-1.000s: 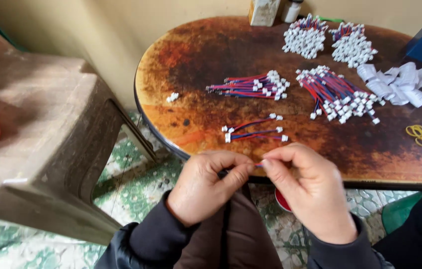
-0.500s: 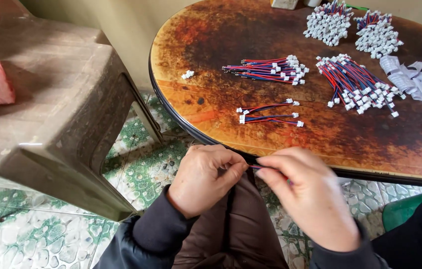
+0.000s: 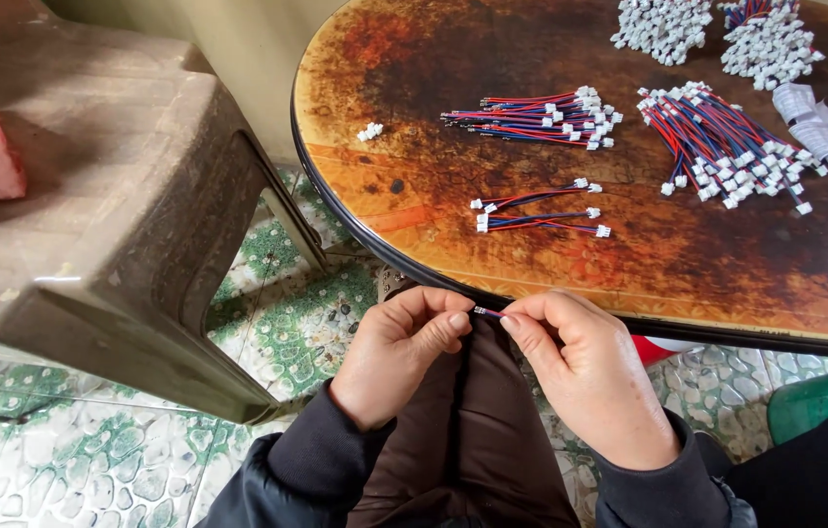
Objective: Assembling small electronic wire harnesses by inserting wires into plastic connectors.
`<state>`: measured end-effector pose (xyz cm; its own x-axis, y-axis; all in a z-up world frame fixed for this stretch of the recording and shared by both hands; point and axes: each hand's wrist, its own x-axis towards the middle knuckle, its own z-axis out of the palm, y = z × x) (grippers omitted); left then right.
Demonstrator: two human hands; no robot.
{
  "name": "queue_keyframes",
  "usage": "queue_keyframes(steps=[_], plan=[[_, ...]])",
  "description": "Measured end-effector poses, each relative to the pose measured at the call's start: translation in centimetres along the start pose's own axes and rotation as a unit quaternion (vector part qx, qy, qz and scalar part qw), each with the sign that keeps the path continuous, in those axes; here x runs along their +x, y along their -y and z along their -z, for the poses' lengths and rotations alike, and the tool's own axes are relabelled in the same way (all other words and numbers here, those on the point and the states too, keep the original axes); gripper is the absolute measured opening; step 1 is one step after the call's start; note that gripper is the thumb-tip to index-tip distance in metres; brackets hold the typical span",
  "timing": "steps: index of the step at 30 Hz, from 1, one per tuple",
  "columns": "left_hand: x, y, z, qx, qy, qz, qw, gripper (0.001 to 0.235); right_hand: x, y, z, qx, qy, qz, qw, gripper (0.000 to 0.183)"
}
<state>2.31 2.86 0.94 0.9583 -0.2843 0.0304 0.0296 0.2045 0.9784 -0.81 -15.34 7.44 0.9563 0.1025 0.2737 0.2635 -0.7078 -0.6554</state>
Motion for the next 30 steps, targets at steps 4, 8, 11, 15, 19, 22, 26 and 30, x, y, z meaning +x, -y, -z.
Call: queue_keyframes(steps=[4,8,11,15,19,22,26,30], plan=[[0.0,-0.1,-0.4,-0.013,-0.004,-0.008,1.000,0.011,0.0,0.0,0.0,-0.010,0.002,0.004,1.000,0.011],[0.0,0.0,-0.7,0.009,-0.009,-0.005,1.000,0.007,-0.2,-0.3,0.0,-0.011,0.005,0.022,1.000,0.011],[-0.1,-0.1,-0.8,-0.001,-0.004,-0.006,1.000,0.007,-0.2,-0.3,0.0,-0.015,0.003,0.019,1.000,0.010],[0.0,0.4,-1.2,-0.016,-0.002,-0.028,0.999,0.008,-0.3,-0.6,-0.4,0.009,0.001,0.005,1.000,0.010],[-0.2,0.3,-2.0,-0.053,-0.033,-0.038,0.997,0.010,-0.5,-0.4,-0.8,0.102,0.000,-0.071,0.992,0.016],[-0.9,-0.9,-2.6,0.045,-0.084,-0.091,0.991,0.009,-0.5,-0.3,-1.0,0.130,-0.012,-0.083,0.988,0.013],[-1.5,-2.9,-2.9,0.280,-0.121,-0.292,0.907,0.010,-0.4,0.3,-0.6,0.058,-0.026,-0.014,0.998,0.015],[-1.0,-2.0,-2.6,0.261,-0.129,-0.258,0.921,0.007,-0.3,0.9,0.0,0.006,-0.002,0.027,1.000,0.011]])
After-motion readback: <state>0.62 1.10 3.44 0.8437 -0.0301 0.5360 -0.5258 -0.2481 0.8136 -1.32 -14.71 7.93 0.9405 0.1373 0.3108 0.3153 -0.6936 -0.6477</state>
